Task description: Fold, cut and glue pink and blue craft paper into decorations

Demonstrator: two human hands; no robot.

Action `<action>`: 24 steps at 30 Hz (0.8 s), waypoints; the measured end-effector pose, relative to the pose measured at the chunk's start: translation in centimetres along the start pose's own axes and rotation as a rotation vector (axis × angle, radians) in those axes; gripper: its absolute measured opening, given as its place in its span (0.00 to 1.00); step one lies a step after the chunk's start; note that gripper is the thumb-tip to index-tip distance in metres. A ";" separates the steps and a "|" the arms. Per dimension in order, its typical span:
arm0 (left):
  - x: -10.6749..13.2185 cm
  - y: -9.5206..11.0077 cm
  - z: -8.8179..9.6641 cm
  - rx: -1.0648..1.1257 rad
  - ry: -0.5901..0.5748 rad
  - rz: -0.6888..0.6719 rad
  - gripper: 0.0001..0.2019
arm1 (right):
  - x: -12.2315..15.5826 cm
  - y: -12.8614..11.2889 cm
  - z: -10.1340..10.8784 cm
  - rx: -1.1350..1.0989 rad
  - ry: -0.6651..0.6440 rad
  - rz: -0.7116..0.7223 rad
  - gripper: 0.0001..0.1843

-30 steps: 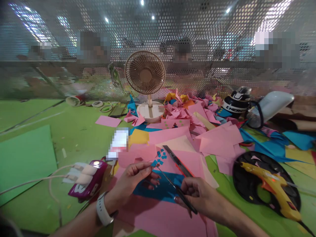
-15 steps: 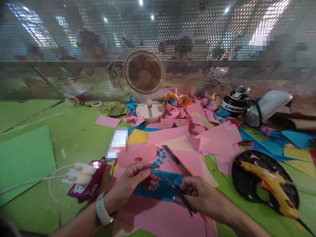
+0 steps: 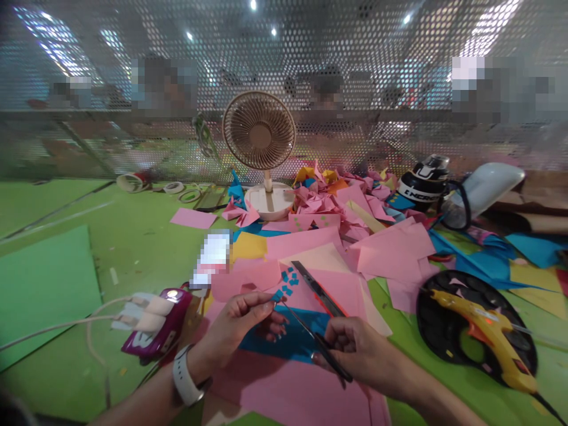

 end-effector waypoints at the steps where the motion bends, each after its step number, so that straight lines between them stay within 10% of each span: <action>1: 0.0 0.0 0.0 0.001 -0.001 -0.003 0.11 | 0.0 0.0 0.0 0.003 0.005 0.000 0.17; 24: 0.0 0.1 0.0 -0.013 0.026 0.015 0.10 | -0.1 0.5 0.3 -0.039 0.085 -0.006 0.19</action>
Point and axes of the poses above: each hand's wrist, its own x-axis away from the middle knuckle, its own z-axis out of the back of the hand, y = z × x, the point moved 6 cm from there along -x, towards the middle knuckle
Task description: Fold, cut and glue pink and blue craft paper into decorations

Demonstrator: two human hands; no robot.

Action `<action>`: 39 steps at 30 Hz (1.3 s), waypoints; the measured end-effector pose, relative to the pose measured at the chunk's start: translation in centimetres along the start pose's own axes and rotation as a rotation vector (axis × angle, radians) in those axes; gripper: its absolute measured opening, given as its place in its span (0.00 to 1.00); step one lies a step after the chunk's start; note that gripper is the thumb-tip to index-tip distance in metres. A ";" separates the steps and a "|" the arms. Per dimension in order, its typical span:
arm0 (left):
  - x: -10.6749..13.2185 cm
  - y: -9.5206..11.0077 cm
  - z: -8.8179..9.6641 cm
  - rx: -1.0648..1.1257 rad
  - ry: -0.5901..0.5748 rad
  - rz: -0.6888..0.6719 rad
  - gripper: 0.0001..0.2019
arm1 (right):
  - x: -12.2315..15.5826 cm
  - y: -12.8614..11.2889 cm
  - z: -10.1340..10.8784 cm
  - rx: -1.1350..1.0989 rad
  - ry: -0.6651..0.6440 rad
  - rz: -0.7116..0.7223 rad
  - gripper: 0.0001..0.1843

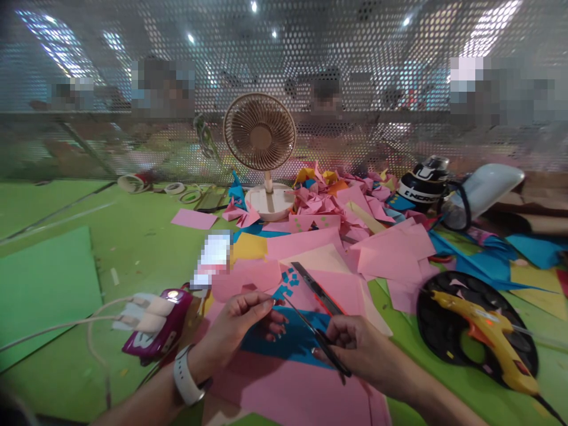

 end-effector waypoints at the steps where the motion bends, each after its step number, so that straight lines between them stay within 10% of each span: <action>1: 0.0 0.0 0.0 -0.002 0.001 0.000 0.10 | 0.1 -0.1 0.0 0.003 0.007 -0.002 0.19; 39: 0.0 -0.3 0.0 -0.016 0.016 -0.008 0.12 | 0.1 -0.2 -0.7 0.061 -0.081 -0.006 0.19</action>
Point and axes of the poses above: each hand's wrist, its own x-axis away from the middle knuckle, its own z-axis out of the back of the hand, y = z × x, the point moved 6 cm from there along -x, towards the middle knuckle
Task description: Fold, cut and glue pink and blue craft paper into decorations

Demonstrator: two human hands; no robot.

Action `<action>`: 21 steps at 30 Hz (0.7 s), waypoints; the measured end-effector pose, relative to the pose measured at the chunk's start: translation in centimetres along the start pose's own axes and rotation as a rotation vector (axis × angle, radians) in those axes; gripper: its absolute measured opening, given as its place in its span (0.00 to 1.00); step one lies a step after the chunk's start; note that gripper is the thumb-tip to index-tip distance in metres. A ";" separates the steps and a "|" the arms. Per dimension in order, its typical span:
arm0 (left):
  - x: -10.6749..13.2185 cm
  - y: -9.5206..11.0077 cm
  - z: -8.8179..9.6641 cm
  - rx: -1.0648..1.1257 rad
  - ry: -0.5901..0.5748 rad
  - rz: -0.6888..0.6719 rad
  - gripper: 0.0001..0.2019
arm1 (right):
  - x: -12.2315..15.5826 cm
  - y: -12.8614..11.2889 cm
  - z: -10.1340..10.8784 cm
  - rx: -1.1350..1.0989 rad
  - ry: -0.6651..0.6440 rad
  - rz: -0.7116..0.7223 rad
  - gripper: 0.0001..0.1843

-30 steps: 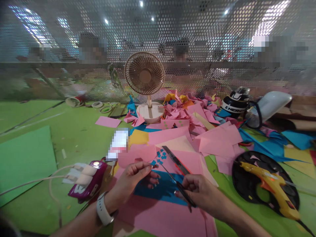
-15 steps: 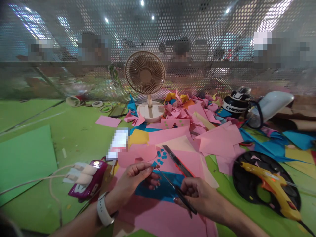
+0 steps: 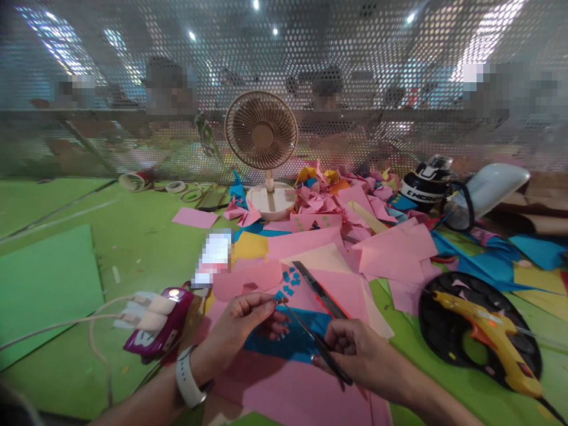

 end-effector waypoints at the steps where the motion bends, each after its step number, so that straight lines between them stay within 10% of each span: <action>1: 0.0 0.0 0.0 0.000 0.000 -0.003 0.12 | 0.0 -0.1 0.0 0.003 0.005 -0.002 0.20; 21: 0.0 0.2 0.0 0.025 -0.004 -0.002 0.10 | 0.0 0.0 0.2 -0.032 0.029 0.000 0.18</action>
Point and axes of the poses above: each hand's wrist, its own x-axis away from the middle knuckle, its own z-axis out of the back of the hand, y = z × x, the point moved 6 cm from there along -x, towards the middle knuckle
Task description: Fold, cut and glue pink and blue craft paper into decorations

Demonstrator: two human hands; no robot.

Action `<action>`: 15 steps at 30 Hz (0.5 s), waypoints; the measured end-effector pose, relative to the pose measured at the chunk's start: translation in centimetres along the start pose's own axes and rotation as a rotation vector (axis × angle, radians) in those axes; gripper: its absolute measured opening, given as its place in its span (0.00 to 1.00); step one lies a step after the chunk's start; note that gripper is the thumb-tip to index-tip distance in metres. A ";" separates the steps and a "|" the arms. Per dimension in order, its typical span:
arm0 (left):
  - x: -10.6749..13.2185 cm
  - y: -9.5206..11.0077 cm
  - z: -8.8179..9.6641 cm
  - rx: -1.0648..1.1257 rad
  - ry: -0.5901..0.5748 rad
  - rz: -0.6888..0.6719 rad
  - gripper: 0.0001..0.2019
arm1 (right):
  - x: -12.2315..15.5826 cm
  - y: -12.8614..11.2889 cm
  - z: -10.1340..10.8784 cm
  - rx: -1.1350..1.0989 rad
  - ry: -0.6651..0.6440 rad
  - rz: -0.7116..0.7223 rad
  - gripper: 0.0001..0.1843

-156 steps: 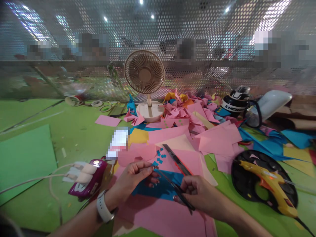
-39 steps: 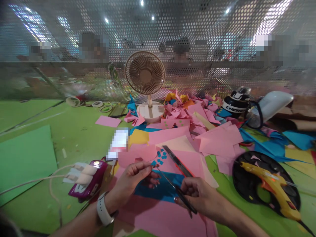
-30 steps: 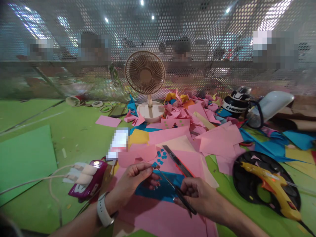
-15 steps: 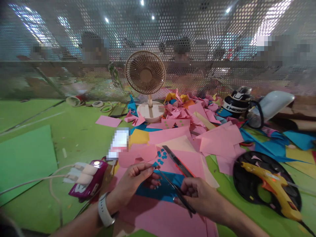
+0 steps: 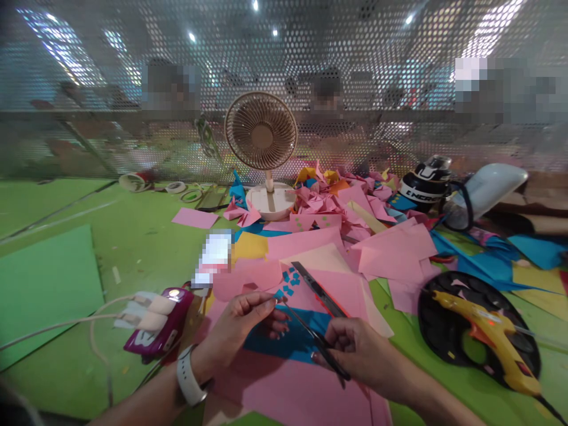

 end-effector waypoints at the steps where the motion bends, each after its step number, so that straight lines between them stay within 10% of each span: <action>1: 0.0 0.0 0.0 0.011 0.006 0.007 0.10 | 0.0 -0.1 0.0 -0.004 0.001 0.001 0.18; 15: -0.3 0.0 0.6 -0.001 0.040 -0.035 0.12 | 0.0 0.0 0.7 -0.032 0.060 -0.011 0.21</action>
Point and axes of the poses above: each hand's wrist, its own x-axis away from the middle knuckle, its own z-axis out of the back of the hand, y = z × x, the point moved 6 cm from there along -x, towards the middle knuckle
